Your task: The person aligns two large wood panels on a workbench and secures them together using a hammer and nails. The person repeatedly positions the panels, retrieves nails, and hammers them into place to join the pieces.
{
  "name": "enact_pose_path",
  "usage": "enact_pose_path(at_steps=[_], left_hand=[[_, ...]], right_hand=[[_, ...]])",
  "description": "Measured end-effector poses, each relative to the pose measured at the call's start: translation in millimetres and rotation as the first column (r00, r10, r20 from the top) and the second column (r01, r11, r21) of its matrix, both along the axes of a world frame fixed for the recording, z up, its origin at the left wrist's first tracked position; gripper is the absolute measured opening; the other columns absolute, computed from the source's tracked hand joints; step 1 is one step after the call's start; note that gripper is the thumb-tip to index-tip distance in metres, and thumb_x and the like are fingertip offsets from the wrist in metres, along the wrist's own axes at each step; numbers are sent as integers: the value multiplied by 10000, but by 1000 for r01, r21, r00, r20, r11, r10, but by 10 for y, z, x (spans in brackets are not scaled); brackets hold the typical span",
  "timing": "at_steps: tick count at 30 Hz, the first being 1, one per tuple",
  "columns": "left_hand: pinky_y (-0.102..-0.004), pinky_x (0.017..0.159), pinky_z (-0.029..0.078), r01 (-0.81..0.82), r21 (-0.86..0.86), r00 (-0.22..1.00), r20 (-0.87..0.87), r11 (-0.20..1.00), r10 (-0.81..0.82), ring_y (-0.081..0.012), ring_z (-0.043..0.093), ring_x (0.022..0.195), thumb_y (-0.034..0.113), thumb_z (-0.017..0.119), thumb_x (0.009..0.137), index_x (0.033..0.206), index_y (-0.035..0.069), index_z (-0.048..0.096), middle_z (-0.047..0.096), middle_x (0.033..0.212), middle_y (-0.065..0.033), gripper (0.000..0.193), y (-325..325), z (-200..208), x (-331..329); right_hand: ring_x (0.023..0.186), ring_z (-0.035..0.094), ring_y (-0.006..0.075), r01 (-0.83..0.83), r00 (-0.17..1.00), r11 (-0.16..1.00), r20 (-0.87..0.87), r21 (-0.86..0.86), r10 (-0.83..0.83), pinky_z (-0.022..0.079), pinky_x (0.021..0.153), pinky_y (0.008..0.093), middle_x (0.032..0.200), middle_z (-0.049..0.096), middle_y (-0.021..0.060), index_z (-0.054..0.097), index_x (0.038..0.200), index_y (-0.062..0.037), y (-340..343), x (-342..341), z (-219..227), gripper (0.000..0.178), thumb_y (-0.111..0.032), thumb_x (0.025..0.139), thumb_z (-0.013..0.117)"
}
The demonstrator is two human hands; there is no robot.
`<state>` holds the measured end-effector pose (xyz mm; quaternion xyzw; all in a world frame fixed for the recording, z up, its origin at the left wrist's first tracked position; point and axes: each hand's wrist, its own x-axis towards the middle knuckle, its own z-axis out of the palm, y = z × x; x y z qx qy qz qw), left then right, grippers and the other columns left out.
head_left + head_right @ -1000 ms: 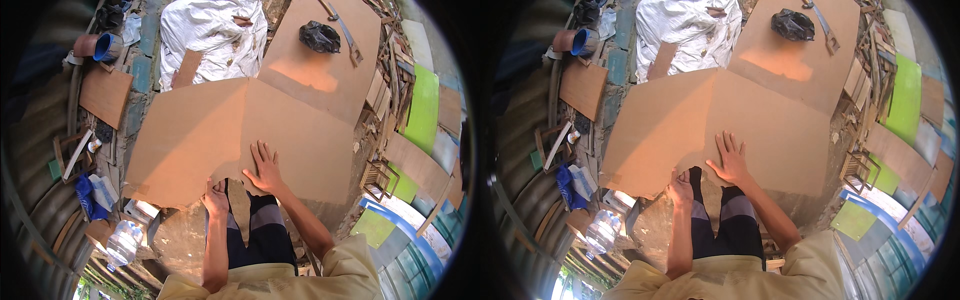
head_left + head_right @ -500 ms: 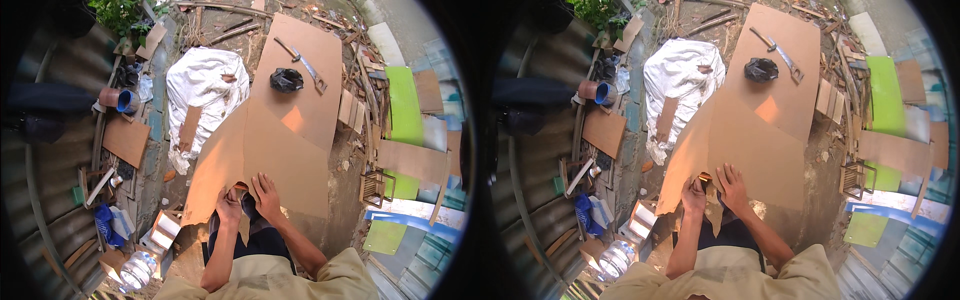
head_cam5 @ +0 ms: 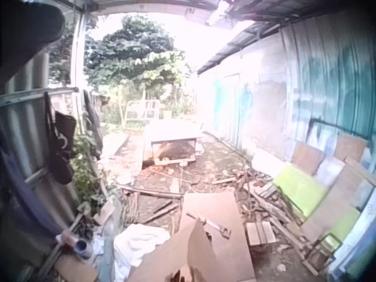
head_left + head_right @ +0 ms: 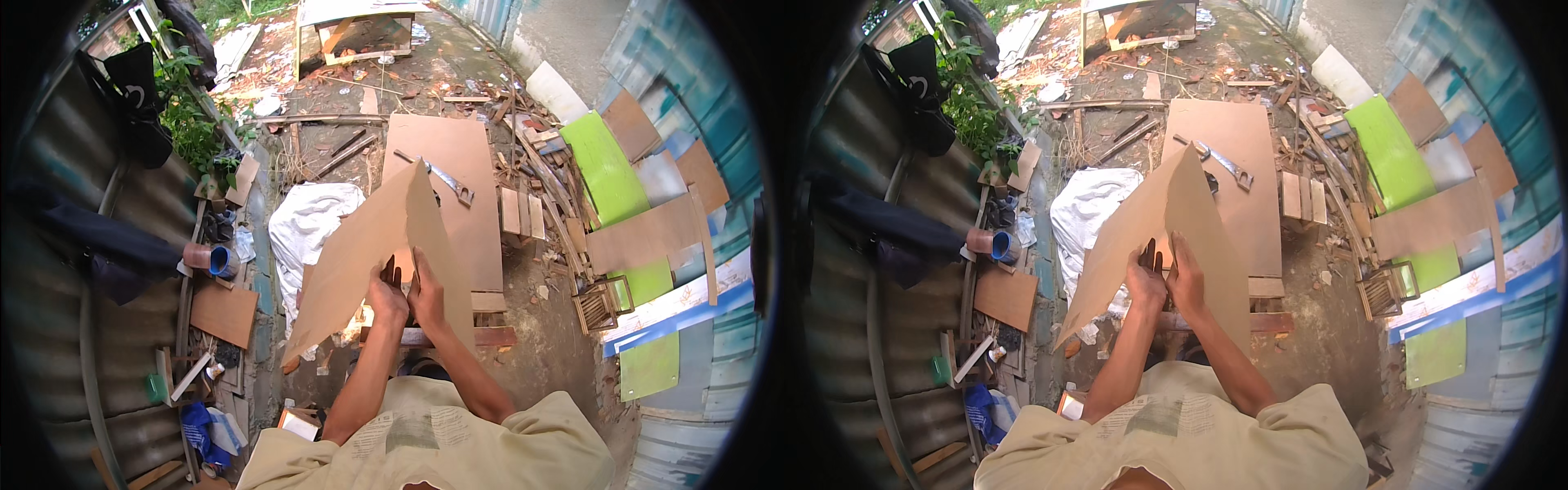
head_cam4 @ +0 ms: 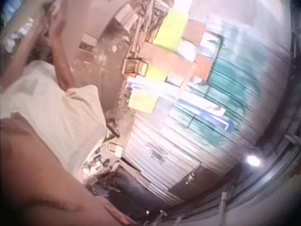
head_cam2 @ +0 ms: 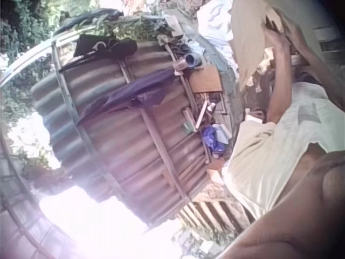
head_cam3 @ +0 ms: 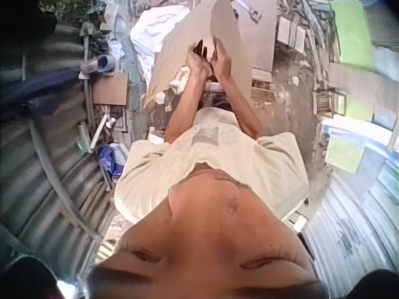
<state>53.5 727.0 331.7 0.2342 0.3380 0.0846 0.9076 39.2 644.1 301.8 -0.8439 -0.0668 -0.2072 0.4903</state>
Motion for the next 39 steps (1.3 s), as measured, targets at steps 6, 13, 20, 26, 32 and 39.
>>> enact_pose_path(at_steps=[6,13,20,26,32,39], left_hand=[[-415,1243,293,390,173,902,125,904,-413,-234,318,1497,362,486,1079,1544,50,367,390,1581,-118,573,-131,296,88],[-355,1150,286,265,254,931,185,930,-316,-146,362,1445,291,565,1032,1469,108,420,446,1506,-18,495,-92,661,132],[-352,1024,434,128,772,944,98,623,-316,-244,611,1101,146,571,954,1254,-122,562,649,1164,-203,403,78,390,352],[-476,973,463,-79,993,960,52,-87,-276,-455,649,1054,158,542,895,1223,-145,437,639,1087,-384,459,247,469,614],[-536,936,492,237,900,727,-414,-366,-548,-557,649,990,245,510,854,1179,-173,491,659,991,-414,530,459,1073,903],[-549,914,497,226,814,669,-529,-536,-521,-532,661,985,279,462,879,1029,-134,645,672,963,-390,476,542,865,1073]], right_hand=[[1286,597,399,127,992,978,-36,166,-122,504,1043,439,1405,597,251,517,1451,30,-31,101,682,524,67,930,570],[1288,586,405,64,980,995,193,-71,-49,509,1043,448,1412,581,256,481,1490,-8,-451,39,946,640,139,869,527],[1221,605,417,-189,980,905,-127,-381,151,511,1011,485,1338,622,258,524,1459,-50,-1056,-129,1105,648,111,831,524],[1077,656,411,-554,808,633,-533,-541,251,524,914,492,1136,704,230,599,1421,-171,-1275,45,1513,607,42,855,539],[984,682,404,-703,672,591,-641,-396,370,526,869,476,1073,715,253,630,1399,-139,-1317,454,1605,530,-9,886,609],[1055,693,367,-781,580,537,-687,-317,439,532,918,428,1208,703,231,602,1431,-143,-1209,627,1432,541,-84,899,681]])
